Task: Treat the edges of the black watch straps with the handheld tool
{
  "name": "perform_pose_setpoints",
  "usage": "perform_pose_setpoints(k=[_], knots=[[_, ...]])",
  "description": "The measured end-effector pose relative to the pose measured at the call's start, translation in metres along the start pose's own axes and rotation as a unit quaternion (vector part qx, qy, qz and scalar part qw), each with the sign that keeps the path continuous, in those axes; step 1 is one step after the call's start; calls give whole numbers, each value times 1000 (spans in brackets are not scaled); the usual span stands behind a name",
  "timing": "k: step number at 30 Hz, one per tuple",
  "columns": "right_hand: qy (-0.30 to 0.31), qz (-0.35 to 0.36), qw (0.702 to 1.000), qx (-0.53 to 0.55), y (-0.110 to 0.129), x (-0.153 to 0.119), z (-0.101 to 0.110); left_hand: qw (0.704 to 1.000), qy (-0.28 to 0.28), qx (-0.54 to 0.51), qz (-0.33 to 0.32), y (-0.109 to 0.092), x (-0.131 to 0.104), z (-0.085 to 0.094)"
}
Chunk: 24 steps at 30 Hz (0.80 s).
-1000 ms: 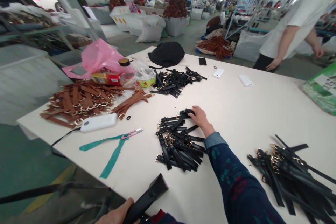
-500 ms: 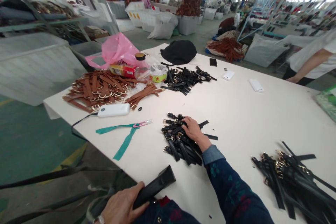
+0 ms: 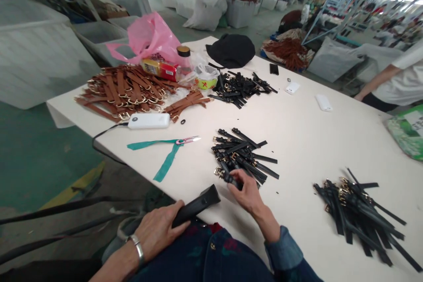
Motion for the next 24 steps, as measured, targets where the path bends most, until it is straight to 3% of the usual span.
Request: perform_pose_setpoints(k=[3,6,16,24], knots=[[21,-32,999,-18,-4,-28,-42,1000,4,2,11,7,-4,4],[-6,-55,996,-63,-12,-41,-65,999,11,19,24,10,-7,8],[-31,-40,996,-70,-13,-45,-74,999,11,34,25,20,-8,12],[-55,-17,998,-34,-12,-30,-80,998,-17,41,32,25,-18,17]])
Point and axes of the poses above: each hand's wrist, its own x-axis towards the middle knuckle, its own z-axis out of the back of the hand, y = z × x, the point moved 2 cm from there along x, towards the middle knuckle, and after that the axes turned 15 degrees about y, right-handed, at the moved point
